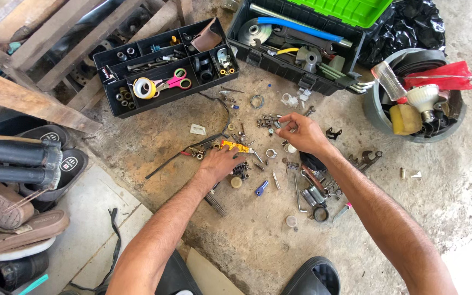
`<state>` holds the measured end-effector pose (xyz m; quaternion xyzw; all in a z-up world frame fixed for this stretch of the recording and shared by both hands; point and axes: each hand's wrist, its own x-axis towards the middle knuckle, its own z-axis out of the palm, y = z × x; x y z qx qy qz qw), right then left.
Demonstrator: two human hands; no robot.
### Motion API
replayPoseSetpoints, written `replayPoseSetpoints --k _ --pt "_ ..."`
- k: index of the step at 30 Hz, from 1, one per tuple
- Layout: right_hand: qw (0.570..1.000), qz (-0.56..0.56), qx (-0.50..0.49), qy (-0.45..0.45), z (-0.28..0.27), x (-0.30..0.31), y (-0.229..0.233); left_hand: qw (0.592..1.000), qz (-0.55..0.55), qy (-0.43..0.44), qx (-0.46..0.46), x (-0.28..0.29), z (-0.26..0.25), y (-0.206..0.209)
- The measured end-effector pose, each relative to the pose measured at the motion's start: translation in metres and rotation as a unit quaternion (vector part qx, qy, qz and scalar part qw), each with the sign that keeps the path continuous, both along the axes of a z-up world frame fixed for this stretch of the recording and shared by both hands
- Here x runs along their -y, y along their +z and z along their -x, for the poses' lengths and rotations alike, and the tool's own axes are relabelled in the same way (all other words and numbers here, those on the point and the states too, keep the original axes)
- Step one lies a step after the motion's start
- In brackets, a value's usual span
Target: The person cleans and assembles mechanical components including a metal spring, several washers, and a small metal rod by hand. They wrap a component with yellow tape, use a black cloth to wipe various metal pieces, and fit the small components into a larger metal assembly.
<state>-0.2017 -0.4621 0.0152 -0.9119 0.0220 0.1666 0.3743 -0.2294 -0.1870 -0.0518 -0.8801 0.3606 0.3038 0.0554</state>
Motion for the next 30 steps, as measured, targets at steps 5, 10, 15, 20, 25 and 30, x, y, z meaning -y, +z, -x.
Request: replayPoseSetpoints --k 5,10,15,20,25,30 --pt "1.000 0.001 0.012 -0.023 0.006 0.004 -0.002 0.996 0.041 0.029 0.068 0.005 0.008 -0.022" --pt "1.000 0.014 0.015 -0.022 0.015 0.004 0.001 0.978 0.107 0.170 0.049 0.026 0.005 -0.029" --pt "0.999 0.012 0.029 -0.008 0.016 0.009 0.001 0.928 0.251 0.255 0.100 0.039 -0.011 -0.033" --pt "0.995 -0.084 -0.013 -0.053 0.014 0.011 0.014 0.882 0.396 0.235 0.103 0.048 -0.035 -0.012" --pt "0.973 -0.194 -0.078 -0.095 0.011 0.009 0.060 0.840 0.501 0.148 0.146 0.051 -0.043 0.060" --pt "0.941 -0.298 -0.135 -0.086 0.013 0.012 0.101 0.833 0.541 0.096 0.064 0.054 -0.041 0.148"
